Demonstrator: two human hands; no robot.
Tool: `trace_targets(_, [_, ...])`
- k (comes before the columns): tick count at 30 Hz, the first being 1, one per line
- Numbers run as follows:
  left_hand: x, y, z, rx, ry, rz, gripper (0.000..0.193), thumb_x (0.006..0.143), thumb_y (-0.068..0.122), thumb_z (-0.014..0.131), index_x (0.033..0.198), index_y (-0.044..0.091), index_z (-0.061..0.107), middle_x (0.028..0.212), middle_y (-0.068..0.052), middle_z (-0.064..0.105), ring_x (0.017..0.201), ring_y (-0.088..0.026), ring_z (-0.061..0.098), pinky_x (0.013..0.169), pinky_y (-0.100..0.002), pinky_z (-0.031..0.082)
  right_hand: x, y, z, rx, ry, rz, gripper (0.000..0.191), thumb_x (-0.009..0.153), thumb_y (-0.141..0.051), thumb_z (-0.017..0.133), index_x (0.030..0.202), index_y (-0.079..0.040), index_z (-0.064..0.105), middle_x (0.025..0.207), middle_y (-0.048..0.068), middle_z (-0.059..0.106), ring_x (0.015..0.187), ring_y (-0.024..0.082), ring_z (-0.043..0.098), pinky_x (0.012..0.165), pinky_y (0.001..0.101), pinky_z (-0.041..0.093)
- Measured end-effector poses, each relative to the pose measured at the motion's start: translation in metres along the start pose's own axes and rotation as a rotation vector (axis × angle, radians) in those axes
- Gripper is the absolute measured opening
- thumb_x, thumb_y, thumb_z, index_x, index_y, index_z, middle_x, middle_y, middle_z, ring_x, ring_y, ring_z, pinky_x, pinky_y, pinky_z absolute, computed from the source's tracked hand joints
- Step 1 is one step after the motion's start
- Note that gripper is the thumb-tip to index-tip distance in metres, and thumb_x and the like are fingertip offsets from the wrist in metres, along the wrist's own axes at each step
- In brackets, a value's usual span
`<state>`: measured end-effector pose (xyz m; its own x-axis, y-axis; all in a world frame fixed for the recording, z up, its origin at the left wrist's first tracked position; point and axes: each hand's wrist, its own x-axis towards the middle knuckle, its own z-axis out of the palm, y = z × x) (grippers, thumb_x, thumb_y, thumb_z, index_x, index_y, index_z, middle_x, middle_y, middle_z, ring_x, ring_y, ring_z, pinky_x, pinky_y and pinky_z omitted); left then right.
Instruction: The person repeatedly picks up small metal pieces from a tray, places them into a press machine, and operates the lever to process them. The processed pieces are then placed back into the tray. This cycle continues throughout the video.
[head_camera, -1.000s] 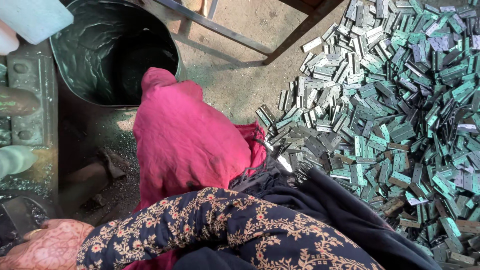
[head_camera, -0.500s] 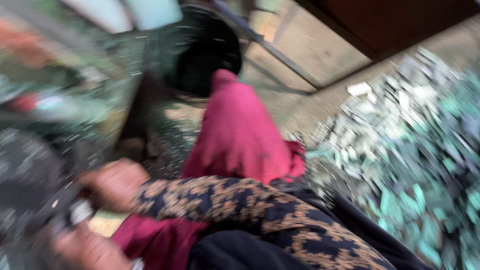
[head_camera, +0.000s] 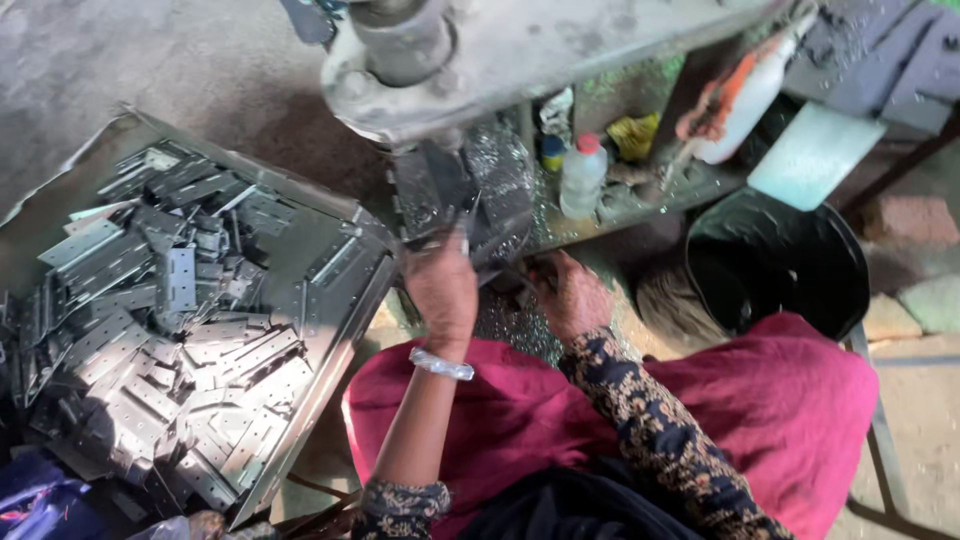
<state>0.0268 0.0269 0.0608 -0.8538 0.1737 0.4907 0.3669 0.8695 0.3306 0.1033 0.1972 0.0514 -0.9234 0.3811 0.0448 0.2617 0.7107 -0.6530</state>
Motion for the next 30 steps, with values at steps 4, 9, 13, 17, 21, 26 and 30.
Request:
trace_targets(4, [0.006, 0.006, 0.021, 0.392, -0.017, 0.306, 0.039, 0.092, 0.013, 0.063, 0.129, 0.001, 0.071, 0.149, -0.02, 0.061, 0.108, -0.027, 0.064, 0.095, -0.038, 0.048, 0.0, -0.001, -0.003, -0.173, -0.116, -0.079, 0.04, 0.089, -0.04, 0.069, 0.121, -0.017, 0.063, 0.104, 0.016, 0.074, 0.096, 0.038, 0.071, 0.081, 0.0526, 0.055])
trace_targets(9, [0.019, -0.001, 0.044, 0.31, 0.049, 0.107, 0.051, 0.089, 0.034, 0.063, 0.125, -0.002, 0.071, 0.143, -0.016, 0.062, 0.129, -0.029, 0.051, 0.098, -0.046, 0.04, 0.009, -0.002, -0.008, -0.412, -0.498, -0.021, 0.052, 0.097, -0.05, 0.059, 0.139, -0.021, 0.05, 0.103, 0.016, 0.075, 0.095, 0.034, 0.074, 0.085, 0.048, 0.058])
trace_targets(13, [0.036, -0.008, 0.049, 0.264, -0.203, -0.027, 0.038, 0.095, 0.039, 0.06, 0.107, 0.006, 0.076, 0.133, -0.009, 0.066, 0.133, -0.03, 0.049, 0.105, -0.051, 0.037, 0.024, 0.008, 0.001, -0.493, -0.525, -0.112, 0.055, 0.095, -0.053, 0.063, 0.134, -0.017, 0.052, 0.102, 0.013, 0.076, 0.097, 0.033, 0.074, 0.085, 0.0475, 0.058])
trace_targets(17, [0.044, -0.009, 0.058, 0.312, -0.167, -0.001, 0.036, 0.096, 0.038, 0.061, 0.107, 0.008, 0.077, 0.132, -0.009, 0.067, 0.132, -0.029, 0.05, 0.104, -0.05, 0.037, 0.023, 0.035, 0.023, -0.482, -0.499, -0.125, 0.051, 0.094, -0.051, 0.065, 0.127, -0.014, 0.055, 0.101, 0.013, 0.075, 0.097, 0.034, 0.073, 0.083, 0.0485, 0.058])
trace_targets(21, [0.042, -0.011, 0.064, 0.381, -0.123, 0.017, 0.04, 0.094, 0.041, 0.061, 0.109, 0.007, 0.076, 0.131, -0.009, 0.067, 0.13, -0.029, 0.05, 0.101, -0.049, 0.037, 0.005, 0.063, 0.041, -0.303, -0.637, 0.118, 0.046, 0.097, -0.055, 0.059, 0.116, -0.013, 0.064, 0.1, 0.014, 0.076, 0.092, 0.031, 0.078, 0.08, 0.0473, 0.061])
trace_targets(26, [0.045, -0.015, 0.06, 0.339, -0.233, -0.018, 0.031, 0.095, 0.031, 0.06, 0.112, 0.011, 0.076, 0.135, -0.007, 0.067, 0.14, -0.029, 0.046, 0.108, -0.049, 0.035, 0.009, 0.068, 0.044, -0.324, -0.487, 0.045, 0.048, 0.092, -0.057, 0.064, 0.114, -0.015, 0.067, 0.099, 0.018, 0.073, 0.095, 0.037, 0.072, 0.082, 0.0499, 0.056])
trace_targets(30, [0.056, -0.014, 0.067, 0.26, -0.129, -0.026, 0.044, 0.095, 0.036, 0.061, 0.123, 0.005, 0.072, 0.133, -0.01, 0.065, 0.141, -0.033, 0.043, 0.106, -0.051, 0.033, 0.018, 0.066, 0.048, -0.544, -0.476, -0.055, 0.056, 0.096, -0.065, 0.059, 0.113, -0.012, 0.066, 0.103, 0.017, 0.072, 0.099, 0.035, 0.072, 0.083, 0.0504, 0.057])
